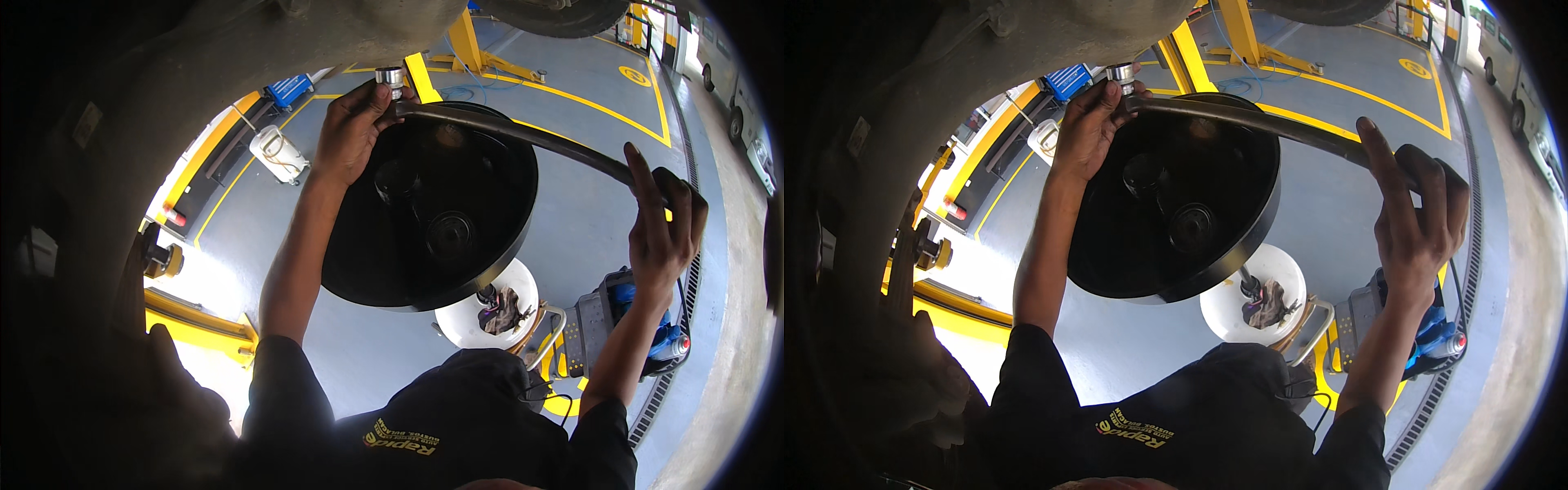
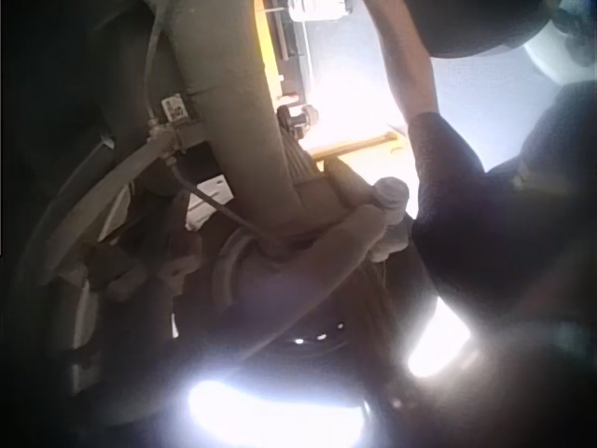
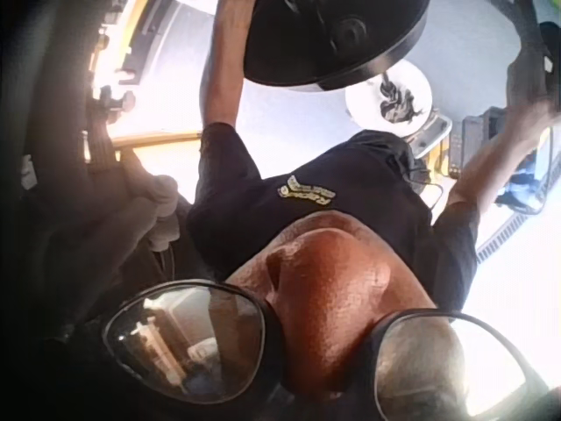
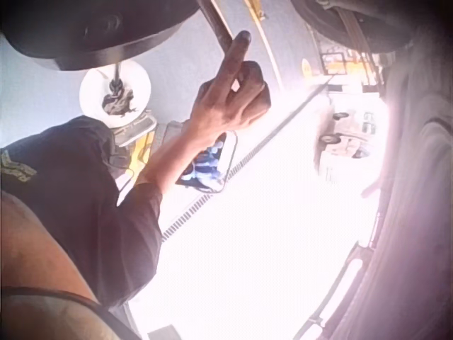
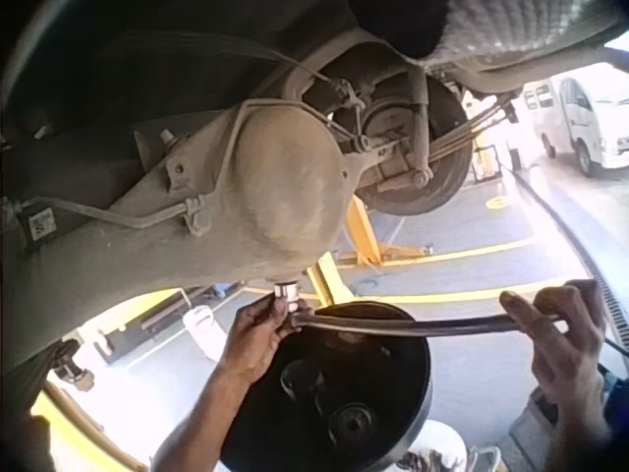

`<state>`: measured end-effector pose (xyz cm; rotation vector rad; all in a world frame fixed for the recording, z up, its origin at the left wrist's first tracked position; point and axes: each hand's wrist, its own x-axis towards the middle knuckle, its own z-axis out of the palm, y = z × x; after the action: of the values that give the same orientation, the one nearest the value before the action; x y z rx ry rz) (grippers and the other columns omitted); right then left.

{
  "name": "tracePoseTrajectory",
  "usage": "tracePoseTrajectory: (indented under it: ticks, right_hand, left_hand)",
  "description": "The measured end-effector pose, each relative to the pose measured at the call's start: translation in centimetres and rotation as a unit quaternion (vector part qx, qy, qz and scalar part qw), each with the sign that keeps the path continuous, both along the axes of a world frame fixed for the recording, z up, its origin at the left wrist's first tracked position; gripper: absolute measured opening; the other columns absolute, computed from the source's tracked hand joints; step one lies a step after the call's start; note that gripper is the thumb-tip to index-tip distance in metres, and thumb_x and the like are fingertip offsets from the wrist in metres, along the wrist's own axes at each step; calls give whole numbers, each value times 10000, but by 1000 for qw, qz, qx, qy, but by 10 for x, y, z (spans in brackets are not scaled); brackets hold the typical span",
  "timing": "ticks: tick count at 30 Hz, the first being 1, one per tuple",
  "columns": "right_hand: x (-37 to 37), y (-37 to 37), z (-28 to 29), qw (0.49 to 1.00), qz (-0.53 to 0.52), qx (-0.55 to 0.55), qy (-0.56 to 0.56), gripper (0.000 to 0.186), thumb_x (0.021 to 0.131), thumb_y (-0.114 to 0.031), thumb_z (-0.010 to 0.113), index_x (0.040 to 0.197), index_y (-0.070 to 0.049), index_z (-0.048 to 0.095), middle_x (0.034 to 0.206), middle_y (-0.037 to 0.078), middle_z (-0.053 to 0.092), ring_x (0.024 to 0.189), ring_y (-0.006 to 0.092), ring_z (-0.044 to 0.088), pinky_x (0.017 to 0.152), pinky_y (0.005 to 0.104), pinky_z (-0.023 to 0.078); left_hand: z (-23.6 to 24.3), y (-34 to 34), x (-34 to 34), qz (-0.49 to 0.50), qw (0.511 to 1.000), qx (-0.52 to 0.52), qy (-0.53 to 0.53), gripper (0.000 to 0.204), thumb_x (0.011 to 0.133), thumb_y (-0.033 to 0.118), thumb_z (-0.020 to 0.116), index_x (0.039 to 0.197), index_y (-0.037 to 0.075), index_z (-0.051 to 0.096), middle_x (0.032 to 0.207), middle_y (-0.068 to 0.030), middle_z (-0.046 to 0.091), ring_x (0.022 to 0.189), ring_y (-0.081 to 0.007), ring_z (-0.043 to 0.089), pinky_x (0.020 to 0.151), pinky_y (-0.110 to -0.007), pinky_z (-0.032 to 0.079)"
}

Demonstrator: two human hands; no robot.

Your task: The person removes the oil drain plug from a vehicle using a wrench, allowing oil to drain into a collection pan. After wiping the area, the person reinstalls the plug and tightens it. The person then retrieves a bottle of gear oil and pours it into the vehicle's fill port.

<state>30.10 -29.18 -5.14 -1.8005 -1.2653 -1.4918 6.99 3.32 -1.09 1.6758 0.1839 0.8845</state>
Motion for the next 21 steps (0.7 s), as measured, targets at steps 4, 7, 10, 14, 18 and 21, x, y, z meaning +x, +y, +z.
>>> tracePoseTrajectory:
  ticks: [4,7,10,14,18,21]
  right_hand:
    - [-78,-41,27,994,67,36,-77,424,736,-60,801,1131,-209,759,981,-14,678,877,138,593,706,278,541]
    - [-125,-63,42,976,189,34,-105,353,752,-67,772,1094,-147,734,950,11,661,829,134,587,672,261,515]
    - [-155,-79,56,939,317,23,-133,291,768,-75,743,1057,-85,708,919,36,644,782,129,582,638,244,489]
    - [-168,-82,55,902,400,-11,-164,234,790,-85,705,1007,-3,675,877,70,622,719,123,574,592,221,455]
    - [-181,-85,64,863,493,14,-105,265,804,-174,678,988,17,683,862,77,619,762,147,605,629,240,482]
    - [-173,-69,63,860,498,-9,-107,257,785,-178,679,969,1,679,871,74,617,760,150,619,622,235,498]
  left_hand:
    - [-7,-17,-8,-9,997,-70,-37,417,1019,274,596,1317,-16,570,1140,-140,699,1075,-196,681,887,-302,546]
    - [-6,-43,-7,-27,983,-145,-107,368,1017,251,607,1276,-9,598,1139,-133,690,1095,-216,673,879,-308,538]
    - [-10,-35,-3,-97,977,-150,-113,420,1017,266,604,1305,-36,559,1168,-138,663,1120,-223,646,869,-303,531]
    - [-14,-66,35,-180,963,-170,-107,466,1027,275,575,1343,-59,500,1144,-129,619,1087,-212,625,832,-293,525]
    - [0,-86,39,-239,932,-243,-122,468,1020,216,573,1357,-77,432,1149,-176,565,1066,-239,563,827,-322,487]
    - [-13,-90,76,-306,892,-301,-141,486,1002,197,610,1350,-85,421,1095,-165,546,998,-219,537,820,-317,458]
